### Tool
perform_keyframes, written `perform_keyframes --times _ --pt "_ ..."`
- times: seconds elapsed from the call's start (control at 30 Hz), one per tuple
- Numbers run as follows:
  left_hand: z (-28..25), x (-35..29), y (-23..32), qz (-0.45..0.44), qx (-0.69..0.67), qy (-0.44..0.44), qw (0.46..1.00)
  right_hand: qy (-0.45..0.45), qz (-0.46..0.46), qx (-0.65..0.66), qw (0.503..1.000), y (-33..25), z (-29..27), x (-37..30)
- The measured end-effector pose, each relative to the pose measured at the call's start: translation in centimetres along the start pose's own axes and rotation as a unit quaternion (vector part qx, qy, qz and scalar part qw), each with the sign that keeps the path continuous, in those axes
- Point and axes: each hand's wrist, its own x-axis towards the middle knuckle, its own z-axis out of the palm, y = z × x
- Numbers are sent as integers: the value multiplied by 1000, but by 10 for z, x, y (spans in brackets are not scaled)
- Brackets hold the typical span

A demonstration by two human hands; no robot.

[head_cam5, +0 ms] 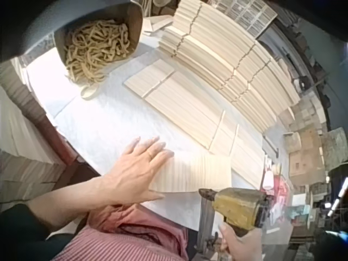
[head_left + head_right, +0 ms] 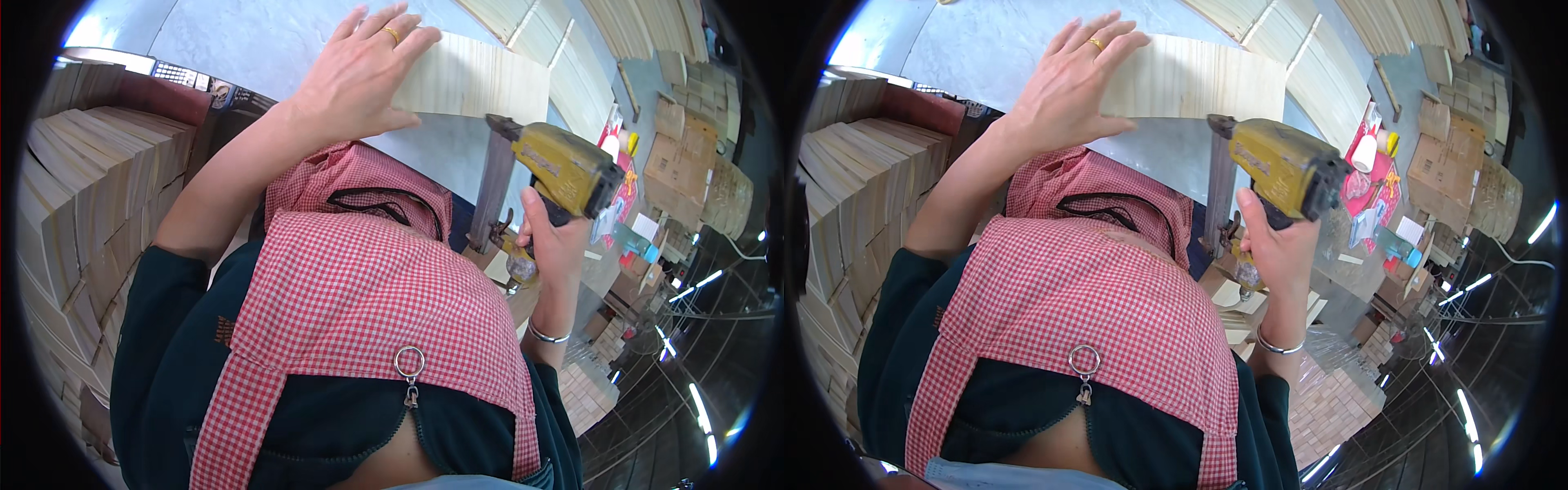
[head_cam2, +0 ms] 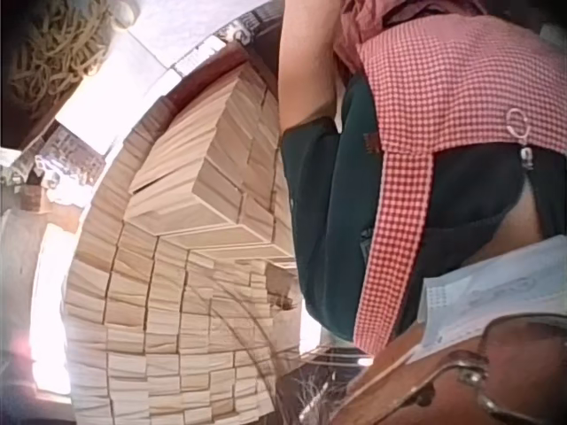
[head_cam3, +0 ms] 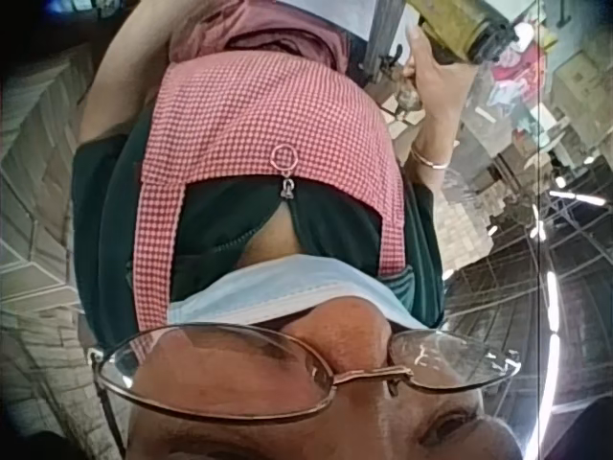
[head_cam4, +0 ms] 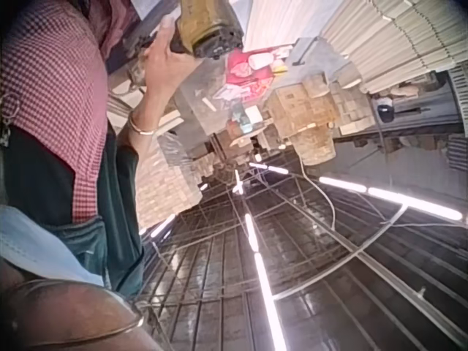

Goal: Assembling wooden boxes using a pneumatic nail gun and glue.

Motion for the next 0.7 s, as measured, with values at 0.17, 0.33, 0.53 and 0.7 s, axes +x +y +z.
perform_keyframes --times 0.17,0.33,0.53,0.7 --pt "4 -34 -25 -30 -132 47 990 28 11 -26 999 -9 -6 -7" --pt "1 -66 -45 -82 -216 -36 972 -2 11 -59 998 -20 11 -13" --pt "7 -68 -41 -101 -204 -59 972 -99 -33 -105 989 -31 31 -22" --pt "9 -68 -44 -103 -183 -61 976 -172 -130 -97 972 -35 50 -23"
